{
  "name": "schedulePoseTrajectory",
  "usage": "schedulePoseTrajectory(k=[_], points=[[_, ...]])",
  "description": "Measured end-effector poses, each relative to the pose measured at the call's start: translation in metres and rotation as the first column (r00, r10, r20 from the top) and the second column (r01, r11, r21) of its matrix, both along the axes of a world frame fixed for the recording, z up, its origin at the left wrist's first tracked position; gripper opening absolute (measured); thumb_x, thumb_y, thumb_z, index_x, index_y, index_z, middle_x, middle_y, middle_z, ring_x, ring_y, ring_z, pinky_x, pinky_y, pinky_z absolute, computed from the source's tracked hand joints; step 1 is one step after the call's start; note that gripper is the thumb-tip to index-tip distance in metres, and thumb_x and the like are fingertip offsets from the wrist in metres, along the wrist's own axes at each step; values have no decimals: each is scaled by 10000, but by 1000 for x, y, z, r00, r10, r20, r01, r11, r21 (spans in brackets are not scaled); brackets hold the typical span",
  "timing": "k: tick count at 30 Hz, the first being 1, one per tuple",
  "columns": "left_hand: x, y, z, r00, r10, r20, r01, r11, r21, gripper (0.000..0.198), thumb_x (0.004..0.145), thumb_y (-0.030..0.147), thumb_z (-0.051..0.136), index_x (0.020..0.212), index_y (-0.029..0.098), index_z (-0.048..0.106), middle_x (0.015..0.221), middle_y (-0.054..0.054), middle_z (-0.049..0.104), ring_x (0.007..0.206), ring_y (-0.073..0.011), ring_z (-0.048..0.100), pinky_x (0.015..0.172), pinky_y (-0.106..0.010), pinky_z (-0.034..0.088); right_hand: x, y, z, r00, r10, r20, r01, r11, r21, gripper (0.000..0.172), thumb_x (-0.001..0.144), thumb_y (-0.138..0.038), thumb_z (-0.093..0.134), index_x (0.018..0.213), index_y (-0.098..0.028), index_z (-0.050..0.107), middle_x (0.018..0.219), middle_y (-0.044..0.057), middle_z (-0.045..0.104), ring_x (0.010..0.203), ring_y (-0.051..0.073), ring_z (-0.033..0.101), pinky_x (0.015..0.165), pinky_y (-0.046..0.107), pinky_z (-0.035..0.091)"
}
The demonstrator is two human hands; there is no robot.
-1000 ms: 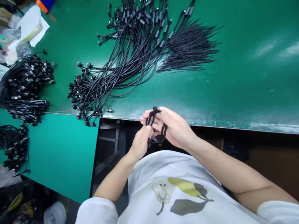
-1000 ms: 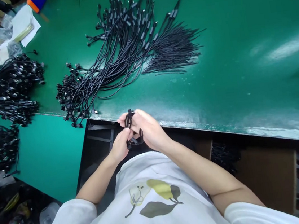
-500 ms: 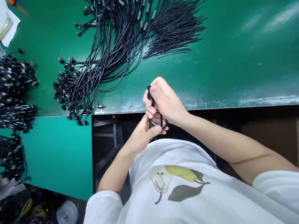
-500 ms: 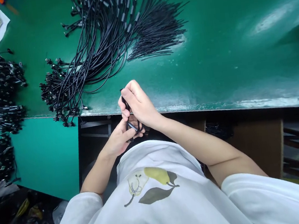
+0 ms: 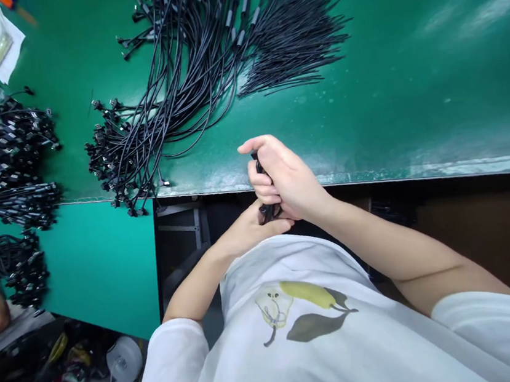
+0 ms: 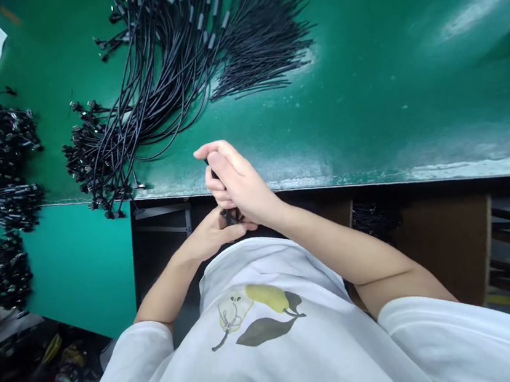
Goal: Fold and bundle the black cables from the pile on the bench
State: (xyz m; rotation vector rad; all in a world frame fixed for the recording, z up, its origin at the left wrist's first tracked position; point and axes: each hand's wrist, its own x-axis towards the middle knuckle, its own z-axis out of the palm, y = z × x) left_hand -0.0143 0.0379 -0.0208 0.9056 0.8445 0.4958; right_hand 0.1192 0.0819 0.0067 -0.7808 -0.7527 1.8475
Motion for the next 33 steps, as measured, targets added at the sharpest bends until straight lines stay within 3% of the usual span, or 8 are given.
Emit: schedulePoseTrajectory(k=[2, 5, 9, 12, 16, 22, 29, 33], points=[[-3, -1, 2, 997, -8, 75, 6, 1000, 22, 632, 746, 654, 702, 1094, 143, 571, 916, -70, 635, 845, -172, 614, 832, -339, 492, 0, 2, 2, 999, -1, -43, 1, 1000, 13, 380, 917, -591, 538, 1046, -240, 469, 608, -97, 328, 430, 21, 184, 365, 125, 193], [-7, -3, 2, 1000, -7, 27, 3, 990, 138, 605, 863, 694, 507, 1137, 155, 527, 770, -4, 550, 703, -128, 557, 741, -309, 486, -1, 4, 4, 994, 30, -107, -29, 1000, 3, 389, 908, -600, 547, 991, -229, 466, 594, -101, 330, 420, 20, 168, 349, 126, 182], [-2, -1, 0, 987, -84, -140, 108, 979, 171, 659, 705, 738, 661, 988, 151, 566, 703, 25, 508, 632, -112, 485, 632, -274, 423, -3, 0, 2, 993, 51, -110, -50, 999, 9, 398, 910, -612, 532, 970, -224, 469, 588, -101, 340, 413, 17, 176, 339, 120, 165], [5, 4, 1, 988, -126, -92, 132, 989, 67, 690, 586, 782, 709, 800, 139, 578, 672, -4, 548, 647, -129, 516, 635, -277, 418, -2, -1, 1, 994, 62, -86, -60, 998, 23, 393, 914, -607, 529, 957, -222, 466, 586, -100, 341, 414, 16, 182, 342, 117, 160], [6, 4, 4, 986, 47, 159, -17, 983, -182, 749, 660, 856, 560, 902, 149, 595, 729, -39, 603, 681, -170, 613, 670, -307, 485, 4, 4, 5, 994, 17, -111, -13, 999, 41, 412, 896, -624, 546, 944, -226, 452, 581, -101, 327, 412, 16, 170, 341, 120, 157], [2, 1, 2, 974, 90, 207, -49, 979, -196, 613, 734, 711, 662, 980, 155, 585, 694, -11, 599, 637, -162, 640, 637, -288, 498, 8, 10, 11, 993, -10, -118, 10, 1000, -3, 467, 858, -666, 570, 922, -225, 431, 576, -104, 322, 403, 12, 165, 338, 120, 141], [20, -2, 5, 976, 192, 99, -162, 954, -250, 539, 768, 669, 667, 904, 166, 530, 655, 18, 578, 547, -128, 604, 552, -246, 466, 7, 11, -6, 991, -74, -112, 68, 996, -62, 446, 866, -630, 592, 926, -213, 445, 569, -105, 335, 400, 13, 181, 329, 126, 166], [20, -1, 8, 960, 231, 157, -161, 917, -366, 459, 773, 541, 743, 931, 153, 556, 729, -10, 603, 614, -124, 617, 576, -230, 459, 7, 12, -9, 994, -44, -95, 43, 999, -10, 434, 881, -624, 573, 933, -210, 455, 567, -107, 335, 402, 13, 184, 333, 123, 166]])
